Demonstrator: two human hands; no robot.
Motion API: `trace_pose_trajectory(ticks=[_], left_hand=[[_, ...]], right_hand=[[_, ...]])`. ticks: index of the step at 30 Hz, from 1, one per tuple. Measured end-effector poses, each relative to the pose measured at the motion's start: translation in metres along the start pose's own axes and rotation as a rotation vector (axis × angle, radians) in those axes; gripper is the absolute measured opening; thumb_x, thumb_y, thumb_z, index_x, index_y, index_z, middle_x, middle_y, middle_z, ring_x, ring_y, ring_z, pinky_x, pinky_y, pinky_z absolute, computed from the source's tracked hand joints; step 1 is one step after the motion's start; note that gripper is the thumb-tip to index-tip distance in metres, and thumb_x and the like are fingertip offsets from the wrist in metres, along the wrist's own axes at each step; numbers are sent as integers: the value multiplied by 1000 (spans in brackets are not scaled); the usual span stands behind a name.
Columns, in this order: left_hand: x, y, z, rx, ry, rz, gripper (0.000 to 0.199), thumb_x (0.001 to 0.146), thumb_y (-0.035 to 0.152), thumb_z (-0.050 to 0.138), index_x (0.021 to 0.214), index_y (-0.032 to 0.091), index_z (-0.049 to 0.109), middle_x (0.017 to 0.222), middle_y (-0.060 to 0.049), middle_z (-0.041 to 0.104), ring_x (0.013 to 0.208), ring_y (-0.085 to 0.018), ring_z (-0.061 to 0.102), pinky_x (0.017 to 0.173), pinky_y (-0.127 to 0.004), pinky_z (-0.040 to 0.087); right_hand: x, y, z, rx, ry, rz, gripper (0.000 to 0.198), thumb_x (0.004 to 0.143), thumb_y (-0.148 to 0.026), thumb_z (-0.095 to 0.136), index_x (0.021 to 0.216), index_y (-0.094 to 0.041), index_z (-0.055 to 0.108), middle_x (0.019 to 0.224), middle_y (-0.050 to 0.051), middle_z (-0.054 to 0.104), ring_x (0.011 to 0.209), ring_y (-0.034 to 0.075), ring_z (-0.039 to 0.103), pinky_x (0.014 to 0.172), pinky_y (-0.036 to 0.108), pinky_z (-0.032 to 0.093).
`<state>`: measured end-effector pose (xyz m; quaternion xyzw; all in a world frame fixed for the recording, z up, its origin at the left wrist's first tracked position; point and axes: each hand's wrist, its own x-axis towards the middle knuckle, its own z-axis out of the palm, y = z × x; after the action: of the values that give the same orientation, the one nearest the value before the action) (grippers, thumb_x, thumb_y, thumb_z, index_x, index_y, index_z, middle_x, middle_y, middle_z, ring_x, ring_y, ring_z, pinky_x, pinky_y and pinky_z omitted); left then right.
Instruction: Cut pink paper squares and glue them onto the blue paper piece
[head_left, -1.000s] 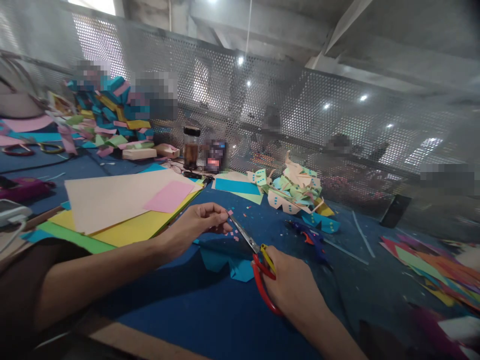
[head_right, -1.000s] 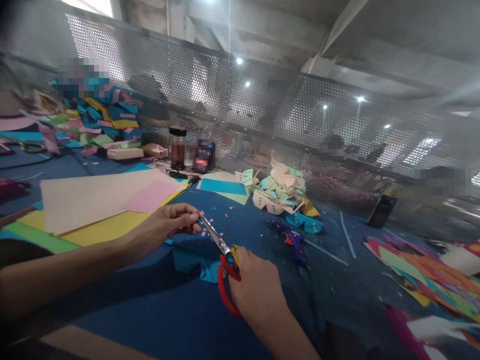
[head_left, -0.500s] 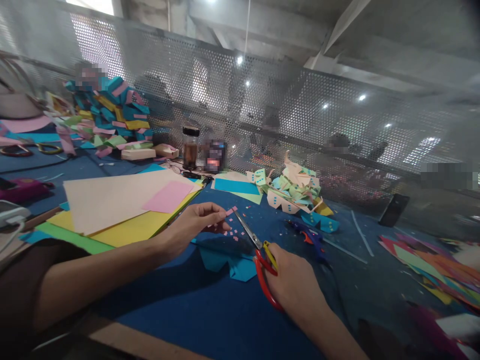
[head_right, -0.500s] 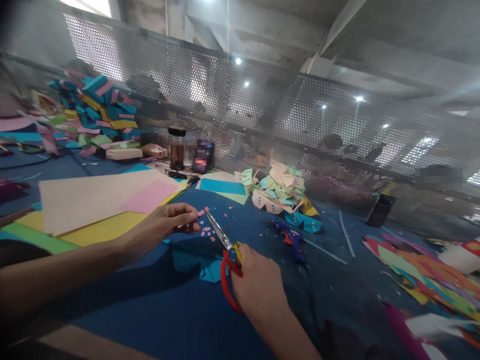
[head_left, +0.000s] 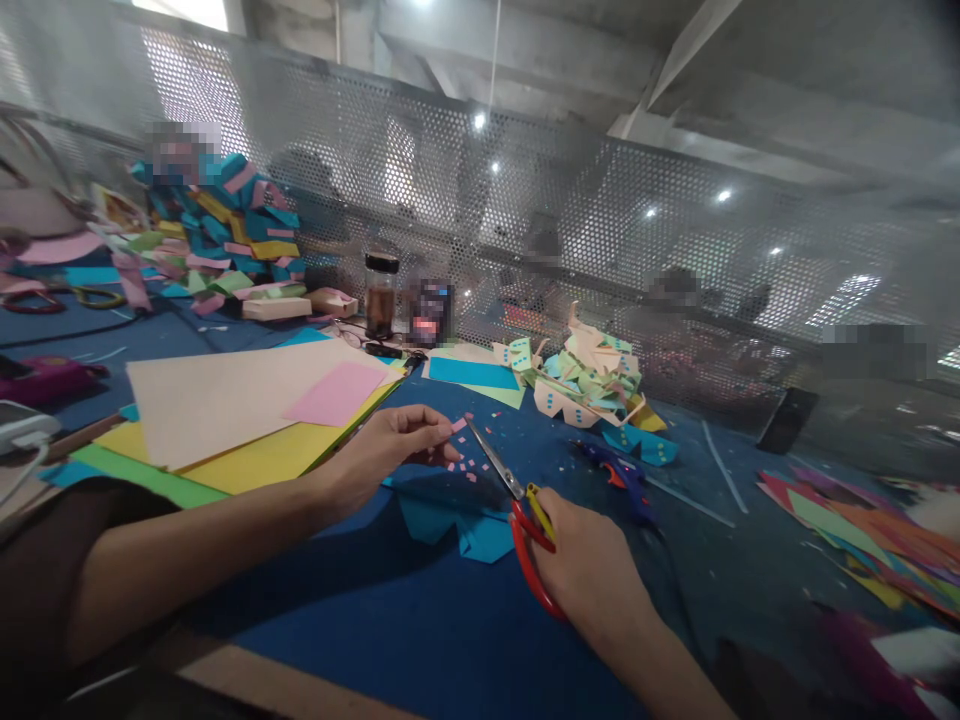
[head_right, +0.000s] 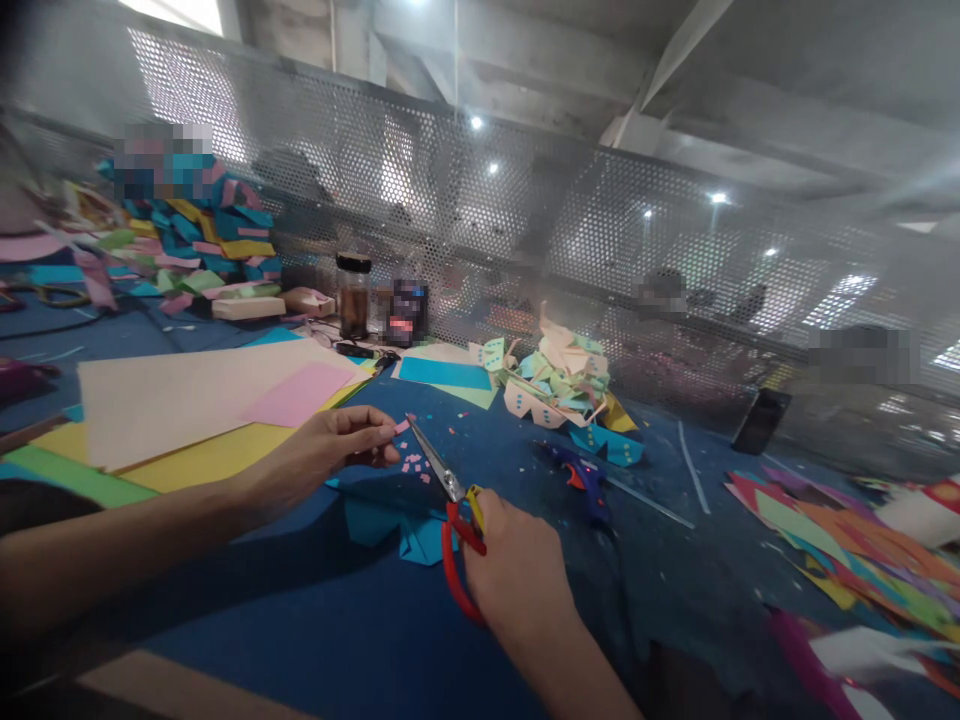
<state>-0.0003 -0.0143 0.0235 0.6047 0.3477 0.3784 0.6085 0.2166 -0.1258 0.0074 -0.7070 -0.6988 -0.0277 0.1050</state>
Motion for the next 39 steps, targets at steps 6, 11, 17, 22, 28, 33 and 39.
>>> trace_pose_trajectory(ticks=[6, 11, 17, 22, 28, 33, 39], left_hand=[[-1, -1, 0, -14, -15, 9, 21, 81, 41, 69, 79, 21, 65, 77, -2, 72, 75, -16, 63, 77, -29, 47], [0, -2, -1, -41, -19, 18, 20, 82, 40, 69, 81, 20, 65, 78, -2, 72, 74, -15, 62, 75, -27, 46], [-2, 0, -1, -84, -24, 25, 19, 84, 39, 67, 82, 20, 65, 78, -1, 72, 74, -14, 60, 74, -26, 45], [-3, 0, -1, -116, -25, 13, 19, 84, 38, 68, 83, 19, 64, 78, -1, 72, 74, -14, 61, 75, -26, 45], [-1, -2, -1, -125, -35, 9, 20, 82, 38, 70, 86, 18, 66, 79, -2, 72, 75, -14, 61, 74, -27, 45], [-3, -1, 0, -115, -45, -3, 21, 83, 38, 70, 88, 19, 68, 79, -2, 72, 73, -13, 60, 75, -27, 45], [-3, 0, 2, -116, -53, -15, 21, 82, 38, 70, 90, 19, 69, 79, -2, 71, 74, -13, 60, 74, -26, 45]], right_hand=[[1, 0, -1, 21, 2, 25, 15, 91, -32, 49, 83, -22, 56, 66, 1, 67, 61, 20, 66, 50, 27, 25], [0, -4, -6, 76, -17, 50, 19, 94, -40, 49, 94, -22, 55, 83, 4, 70, 71, 24, 69, 54, 28, 31], [-2, -4, -4, 76, -28, 14, 20, 94, -41, 48, 99, -23, 54, 95, 3, 69, 76, 26, 69, 56, 30, 32], [-1, -5, -1, 52, -18, -11, 19, 94, -41, 49, 96, -24, 54, 95, 3, 68, 75, 25, 69, 55, 28, 30], [-1, -9, -7, 57, -59, 35, 17, 93, -41, 52, 94, -23, 55, 84, 3, 70, 72, 26, 69, 53, 27, 27], [-1, -8, -5, 85, -63, 12, 14, 93, -37, 51, 91, -24, 55, 87, 2, 71, 76, 26, 69, 55, 27, 28], [0, -5, -2, 105, -74, 19, 11, 91, -34, 52, 88, -23, 55, 81, 2, 71, 71, 25, 69, 54, 26, 28]])
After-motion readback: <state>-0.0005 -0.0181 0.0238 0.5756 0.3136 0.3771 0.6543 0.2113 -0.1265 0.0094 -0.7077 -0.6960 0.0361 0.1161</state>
